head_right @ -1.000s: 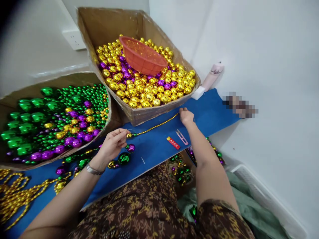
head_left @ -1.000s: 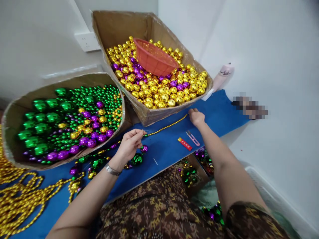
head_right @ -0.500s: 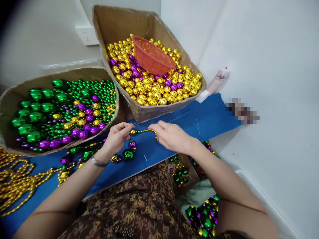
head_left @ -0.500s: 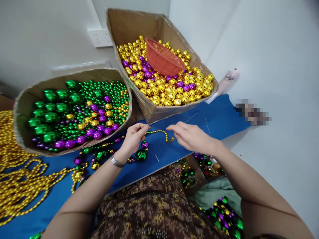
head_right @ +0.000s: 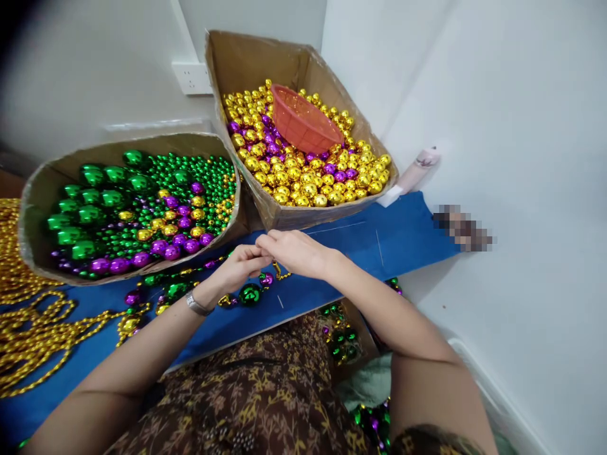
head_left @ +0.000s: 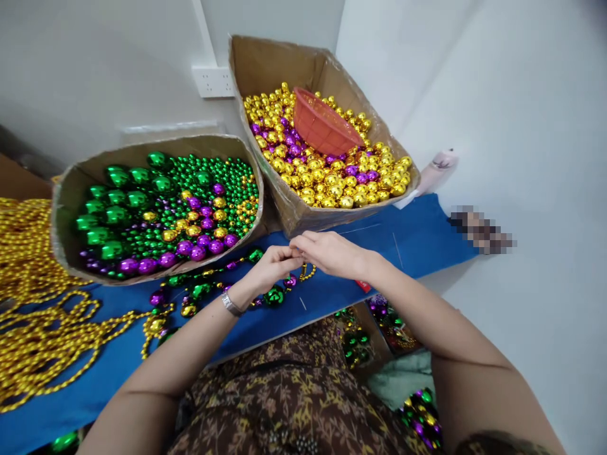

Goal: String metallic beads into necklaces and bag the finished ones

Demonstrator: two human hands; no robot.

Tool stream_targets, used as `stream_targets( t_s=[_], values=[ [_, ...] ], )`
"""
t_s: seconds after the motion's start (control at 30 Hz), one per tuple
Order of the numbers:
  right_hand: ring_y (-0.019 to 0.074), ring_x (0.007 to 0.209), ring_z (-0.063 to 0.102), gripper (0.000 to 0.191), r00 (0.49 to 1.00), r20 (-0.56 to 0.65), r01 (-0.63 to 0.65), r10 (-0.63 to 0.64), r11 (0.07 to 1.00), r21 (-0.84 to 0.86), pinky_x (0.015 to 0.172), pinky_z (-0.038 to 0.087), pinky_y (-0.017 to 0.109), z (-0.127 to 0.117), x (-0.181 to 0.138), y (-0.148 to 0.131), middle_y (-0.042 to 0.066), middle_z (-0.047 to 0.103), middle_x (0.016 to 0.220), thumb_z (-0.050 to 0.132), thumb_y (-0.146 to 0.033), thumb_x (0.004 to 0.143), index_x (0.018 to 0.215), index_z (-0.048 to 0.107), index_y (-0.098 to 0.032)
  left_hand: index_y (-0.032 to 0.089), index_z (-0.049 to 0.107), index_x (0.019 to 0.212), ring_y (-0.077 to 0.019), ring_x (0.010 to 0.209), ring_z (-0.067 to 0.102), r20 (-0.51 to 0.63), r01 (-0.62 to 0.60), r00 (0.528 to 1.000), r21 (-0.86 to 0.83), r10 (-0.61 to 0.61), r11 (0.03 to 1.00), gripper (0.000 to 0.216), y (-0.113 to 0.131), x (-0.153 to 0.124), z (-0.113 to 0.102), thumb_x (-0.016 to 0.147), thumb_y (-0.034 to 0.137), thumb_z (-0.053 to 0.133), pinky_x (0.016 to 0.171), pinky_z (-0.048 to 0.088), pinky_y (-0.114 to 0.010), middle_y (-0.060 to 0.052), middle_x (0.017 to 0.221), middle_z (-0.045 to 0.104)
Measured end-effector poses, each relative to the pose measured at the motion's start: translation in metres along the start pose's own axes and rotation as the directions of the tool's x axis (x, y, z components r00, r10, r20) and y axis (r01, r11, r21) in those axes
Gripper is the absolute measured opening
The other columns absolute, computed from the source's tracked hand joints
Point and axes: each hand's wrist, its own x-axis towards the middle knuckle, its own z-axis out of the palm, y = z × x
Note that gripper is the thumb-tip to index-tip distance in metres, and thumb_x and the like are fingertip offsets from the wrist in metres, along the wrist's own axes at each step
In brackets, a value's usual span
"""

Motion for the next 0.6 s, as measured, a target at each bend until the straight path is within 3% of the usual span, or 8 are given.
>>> stream_targets(
  t_s=[0.13, 0.23, 0.4, 0.47, 0.53, 0.6],
  values=[
    [0.0134, 0.077, 0.052, 0.014, 0.997, -0.050, 0.066, -0.059, 0.986, 0.150, 0.068, 0.039, 0.025, 0.003, 0.004, 0.005, 0.006, 0.059, 0.093, 0.043, -0.018, 0.094, 0.104, 0.053, -0.015, 0.012, 0.069, 0.073, -0.0050, 0.048, 0.031, 0.001, -0.032, 0.999, 0.037, 0.032, 0.999, 0.031, 0.001, -0.004, -0.002, 0.071, 0.042, 0.075, 0.046, 0.023, -0.021, 0.002, 0.056, 0.049],
    [0.0141, 0.082, 0.054, 0.014, 0.992, -0.092, 0.100, -0.083, 0.975, 0.199, 0.073, 0.042, 0.026, 0.008, 0.006, 0.011, 0.006, 0.060, 0.093, 0.046, -0.020, 0.094, 0.103, 0.055, -0.015, 0.012, 0.066, 0.065, -0.0053, 0.047, 0.030, -0.012, -0.063, 0.998, 0.129, 0.065, 0.990, 0.033, 0.004, -0.006, -0.002, 0.071, 0.043, 0.075, 0.047, 0.022, -0.021, 0.004, 0.050, 0.044],
    [0.0131, 0.071, 0.053, 0.020, 0.996, -0.037, -0.073, 0.080, 0.984, 0.162, 0.068, 0.041, 0.027, 0.009, -0.016, 0.028, 0.003, 0.058, 0.079, 0.047, -0.028, 0.094, 0.087, 0.061, -0.015, 0.013, 0.066, 0.065, -0.0072, 0.049, 0.037, -0.048, -0.083, 0.994, 0.228, 0.096, 0.970, 0.032, 0.014, -0.011, -0.015, 0.073, 0.044, 0.073, 0.047, 0.027, -0.021, 0.001, 0.053, 0.053],
    [0.0122, 0.067, 0.053, 0.024, 0.993, 0.011, -0.115, 0.117, 0.951, 0.286, 0.066, 0.041, 0.027, 0.008, -0.030, 0.029, 0.002, 0.057, 0.072, 0.048, -0.031, 0.094, 0.080, 0.061, -0.016, 0.014, 0.066, 0.066, -0.0085, 0.051, 0.043, -0.081, -0.110, 0.988, 0.244, 0.134, 0.964, 0.031, 0.017, -0.012, -0.023, 0.075, 0.042, 0.072, 0.050, 0.032, -0.021, 0.000, 0.057, 0.058],
    [0.0110, 0.066, 0.055, 0.026, 0.991, 0.007, -0.114, 0.133, 0.819, 0.562, 0.062, 0.043, 0.025, 0.011, -0.040, 0.021, 0.002, 0.060, 0.077, 0.049, -0.036, 0.094, 0.081, 0.060, -0.017, 0.014, 0.067, 0.067, -0.0102, 0.055, 0.048, -0.097, -0.148, 0.978, 0.287, 0.183, 0.946, 0.028, 0.019, -0.013, -0.028, 0.076, 0.041, 0.071, 0.053, 0.037, -0.022, -0.002, 0.061, 0.062],
    [0.0083, 0.064, 0.056, 0.026, 0.969, -0.105, -0.035, 0.223, 0.548, 0.836, 0.056, 0.044, 0.023, 0.019, -0.042, 0.007, 0.005, 0.063, 0.096, 0.050, -0.042, 0.093, 0.084, 0.057, -0.018, 0.015, 0.069, 0.068, -0.0123, 0.058, 0.052, -0.087, -0.206, 0.963, 0.371, 0.255, 0.905, 0.025, 0.019, -0.013, -0.028, 0.076, 0.039, 0.071, 0.056, 0.039, -0.023, -0.003, 0.064, 0.064]
  ],
)
